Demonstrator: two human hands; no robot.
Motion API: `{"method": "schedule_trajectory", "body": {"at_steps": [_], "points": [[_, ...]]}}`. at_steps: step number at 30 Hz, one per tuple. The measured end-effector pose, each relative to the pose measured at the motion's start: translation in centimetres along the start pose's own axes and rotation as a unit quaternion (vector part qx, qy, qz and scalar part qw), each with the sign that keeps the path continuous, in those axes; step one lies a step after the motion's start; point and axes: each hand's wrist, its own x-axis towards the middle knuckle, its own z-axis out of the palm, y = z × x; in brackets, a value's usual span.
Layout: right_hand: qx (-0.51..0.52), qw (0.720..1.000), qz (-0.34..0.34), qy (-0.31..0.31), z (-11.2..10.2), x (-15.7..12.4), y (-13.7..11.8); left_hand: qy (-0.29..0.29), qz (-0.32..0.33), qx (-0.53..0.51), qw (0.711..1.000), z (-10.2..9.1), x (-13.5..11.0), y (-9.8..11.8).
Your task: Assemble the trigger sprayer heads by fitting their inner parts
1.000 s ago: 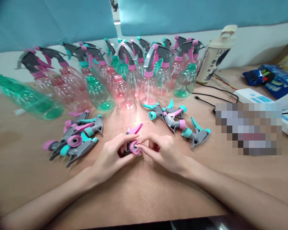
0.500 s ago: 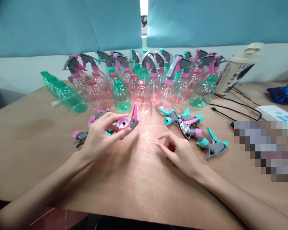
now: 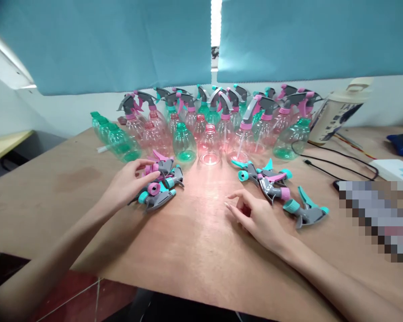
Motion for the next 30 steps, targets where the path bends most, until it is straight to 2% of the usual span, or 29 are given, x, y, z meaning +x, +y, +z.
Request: {"method": "schedule_trajectory", "body": {"at_steps": [3, 6, 9, 14, 20, 24, 30], "points": [[-0.007, 1.000, -0.003, -0.006, -0.1, 0.0, -0.1, 0.031, 0.070, 0.124, 0.989, 0.0, -1.0, 0.9], [-0.025, 1.000, -0.016, -0.010, -0.2, 0.0, -0.1, 0.036, 0.132, 0.164, 0.977, 0.7, -1.7, 1.7], [-0.028, 0.999, -0.033, -0.010, -0.2, 0.2, 0.1, 0.024, 0.188, 0.168, 0.967, 2.2, -2.2, 2.9], [-0.035, 0.996, -0.076, -0.013, -0.3, 0.6, 0.3, -0.073, 0.283, 0.104, 0.951, 6.2, -2.5, 5.6], [0.005, 0.975, -0.216, -0.050, -0.2, -0.3, -1.3, -0.212, 0.352, 0.005, 0.912, 12.2, -0.4, 9.3], [0.041, 0.968, -0.244, -0.039, -0.1, -0.7, -2.0, -0.238, 0.386, 0.022, 0.891, 15.6, 0.7, 12.3], [0.057, 0.965, -0.255, 0.003, -0.3, -0.3, -1.5, -0.268, 0.445, 0.098, 0.849, 19.0, 1.1, 16.7]]}}
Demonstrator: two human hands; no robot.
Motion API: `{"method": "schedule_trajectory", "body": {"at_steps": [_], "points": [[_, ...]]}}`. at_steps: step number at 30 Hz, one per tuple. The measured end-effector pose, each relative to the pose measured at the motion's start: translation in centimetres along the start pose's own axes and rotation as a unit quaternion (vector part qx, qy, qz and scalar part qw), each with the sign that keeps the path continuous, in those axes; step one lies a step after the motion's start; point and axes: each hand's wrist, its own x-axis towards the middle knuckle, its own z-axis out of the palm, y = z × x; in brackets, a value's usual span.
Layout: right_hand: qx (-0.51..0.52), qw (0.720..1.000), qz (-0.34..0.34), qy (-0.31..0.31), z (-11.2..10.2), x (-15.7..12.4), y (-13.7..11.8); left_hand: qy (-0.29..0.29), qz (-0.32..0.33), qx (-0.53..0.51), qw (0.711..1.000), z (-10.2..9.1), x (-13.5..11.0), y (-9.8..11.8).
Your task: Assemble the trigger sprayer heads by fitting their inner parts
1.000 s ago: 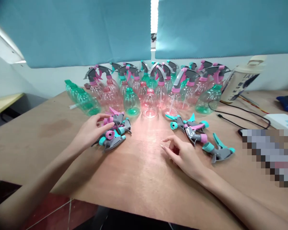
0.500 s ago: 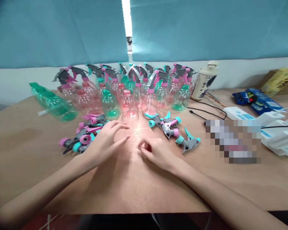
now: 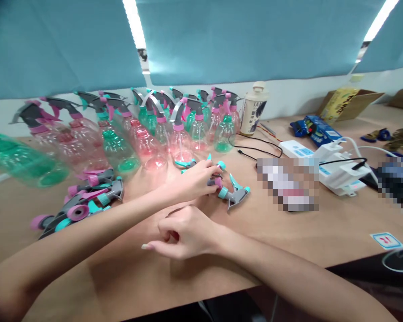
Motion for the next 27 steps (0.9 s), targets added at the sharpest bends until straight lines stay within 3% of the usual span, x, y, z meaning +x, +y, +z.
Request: {"method": "schedule_trajectory", "body": {"at_steps": [6, 11, 14, 18, 21, 23, 27], "points": [[0.003, 0.998, -0.017, 0.061, 0.0, 0.1, 0.6, -0.048, 0.001, 0.032, 0.998, 0.7, 1.6, 0.6], [-0.016, 0.993, -0.037, 0.109, -0.7, 0.4, 0.2, -0.003, -0.019, 0.020, 1.000, -1.6, 0.0, 0.0], [-0.037, 0.988, -0.060, 0.138, -1.2, 0.5, -0.1, 0.077, -0.033, -0.044, 0.996, -3.4, -2.3, -1.1], [-0.084, 0.982, -0.064, 0.154, -1.7, 0.6, 0.1, 0.165, -0.099, -0.162, 0.968, -5.0, -7.0, -1.8], [-0.153, 0.973, -0.065, 0.158, -2.5, 0.8, 0.3, 0.227, -0.145, -0.132, 0.954, -5.4, -10.9, -1.7], [-0.209, 0.965, -0.031, 0.156, -3.7, 0.6, 0.4, 0.239, -0.152, -0.072, 0.956, -5.1, -13.2, -1.9], [-0.327, 0.927, 0.125, 0.137, -7.0, -1.5, 1.7, 0.220, -0.111, 0.032, 0.969, -3.9, -16.6, -3.1]]}}
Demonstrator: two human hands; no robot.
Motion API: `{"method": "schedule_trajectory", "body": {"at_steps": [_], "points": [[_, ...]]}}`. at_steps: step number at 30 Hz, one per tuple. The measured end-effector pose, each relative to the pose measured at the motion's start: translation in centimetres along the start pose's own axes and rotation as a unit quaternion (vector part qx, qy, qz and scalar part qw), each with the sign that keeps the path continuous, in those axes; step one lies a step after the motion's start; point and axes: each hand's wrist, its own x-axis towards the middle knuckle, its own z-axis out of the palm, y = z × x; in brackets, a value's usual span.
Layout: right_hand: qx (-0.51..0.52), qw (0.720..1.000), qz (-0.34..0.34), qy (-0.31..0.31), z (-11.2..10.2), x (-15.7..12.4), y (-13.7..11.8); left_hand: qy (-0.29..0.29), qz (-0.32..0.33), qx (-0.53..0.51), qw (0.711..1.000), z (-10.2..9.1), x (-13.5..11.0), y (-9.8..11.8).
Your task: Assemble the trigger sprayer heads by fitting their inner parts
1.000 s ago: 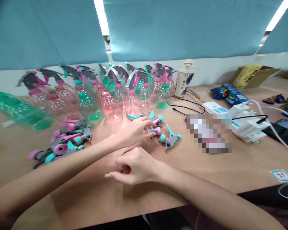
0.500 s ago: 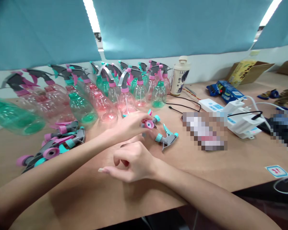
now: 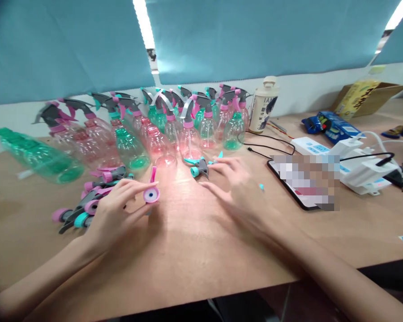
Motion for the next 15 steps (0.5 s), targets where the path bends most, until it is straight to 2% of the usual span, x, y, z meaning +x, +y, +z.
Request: {"method": "schedule_trajectory", "body": {"at_steps": [3, 5, 7, 10, 15], "points": [[-0.105, 0.988, 0.096, -0.062, -0.2, -0.9, 2.9, -0.020, 0.031, 0.041, 0.998, 0.9, -1.4, -1.0], [-0.134, 0.971, 0.158, -0.123, 0.6, -1.1, 4.2, -0.029, 0.039, 0.051, 0.998, 1.6, -1.8, -1.1], [-0.138, 0.960, 0.187, -0.153, 1.8, -1.0, 4.6, -0.033, 0.039, 0.048, 0.998, 2.1, -2.0, -1.1], [-0.119, 0.961, 0.180, -0.174, 3.6, -0.1, 4.2, -0.034, 0.033, 0.036, 0.998, 2.6, -2.3, -1.0], [-0.106, 0.969, 0.116, -0.188, 5.6, 1.8, 2.0, -0.029, 0.007, 0.007, 1.000, 2.6, -2.4, -1.2]]}}
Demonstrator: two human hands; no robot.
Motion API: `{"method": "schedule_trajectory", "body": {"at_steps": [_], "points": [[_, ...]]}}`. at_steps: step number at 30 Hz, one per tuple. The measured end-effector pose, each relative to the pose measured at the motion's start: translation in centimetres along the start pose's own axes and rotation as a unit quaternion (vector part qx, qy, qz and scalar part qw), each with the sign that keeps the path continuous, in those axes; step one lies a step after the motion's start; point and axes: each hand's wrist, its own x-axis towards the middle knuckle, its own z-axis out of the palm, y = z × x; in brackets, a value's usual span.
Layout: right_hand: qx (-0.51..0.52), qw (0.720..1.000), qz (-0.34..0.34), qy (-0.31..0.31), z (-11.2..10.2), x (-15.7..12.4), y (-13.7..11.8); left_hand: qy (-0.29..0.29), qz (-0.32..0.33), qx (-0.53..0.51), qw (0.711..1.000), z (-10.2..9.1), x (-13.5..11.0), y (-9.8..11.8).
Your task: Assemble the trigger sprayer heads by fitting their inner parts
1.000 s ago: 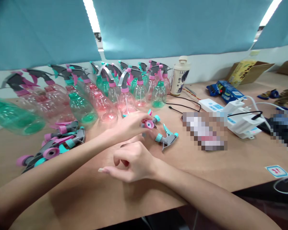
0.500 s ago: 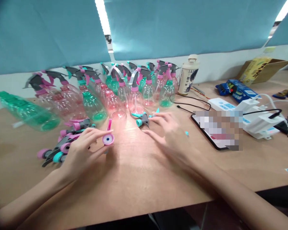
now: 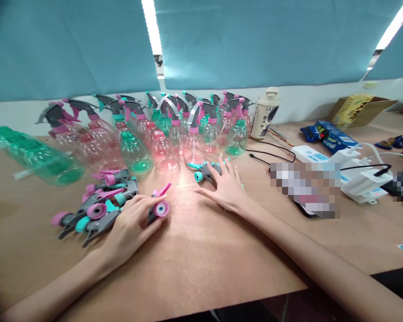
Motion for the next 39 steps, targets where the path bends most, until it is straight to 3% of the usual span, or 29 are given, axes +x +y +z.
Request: {"method": "schedule_trajectory", "body": {"at_steps": [4, 8, 12, 18, 22, 24, 29, 35, 39], "points": [[-0.020, 0.999, -0.035, 0.000, 0.4, 1.2, -2.1, 0.004, -0.005, -0.016, 1.000, -0.2, -0.1, 0.2], [-0.032, 0.997, -0.072, -0.003, 0.6, 1.2, -2.6, -0.001, -0.010, -0.029, 1.000, -0.1, -0.2, 0.3], [-0.040, 0.995, -0.095, -0.003, 0.2, -0.4, -1.4, 0.002, -0.007, -0.039, 0.999, 0.0, -0.4, 0.3], [-0.038, 0.997, -0.069, 0.014, -1.2, -3.5, 1.4, 0.012, -0.009, -0.072, 0.997, -0.3, -0.6, 0.6], [-0.033, 0.996, -0.074, 0.047, -2.0, -4.7, 2.5, 0.005, -0.052, -0.131, 0.990, -0.4, -0.6, 0.8], [-0.037, 0.991, -0.085, 0.092, -2.4, -4.8, 2.3, -0.005, -0.078, -0.156, 0.985, -0.3, -0.6, 0.9], [-0.004, 0.965, -0.135, 0.226, -3.5, -3.7, -1.2, 0.007, -0.111, -0.171, 0.979, -0.2, -0.5, 0.9], [0.172, 0.932, -0.260, 0.185, -1.9, -2.8, -6.8, 0.034, -0.115, -0.142, 0.983, -0.5, -0.4, 1.1], [0.263, 0.920, -0.241, 0.161, 0.4, -3.8, -7.6, 0.032, -0.111, -0.159, 0.981, -0.3, -0.5, 1.1]]}}
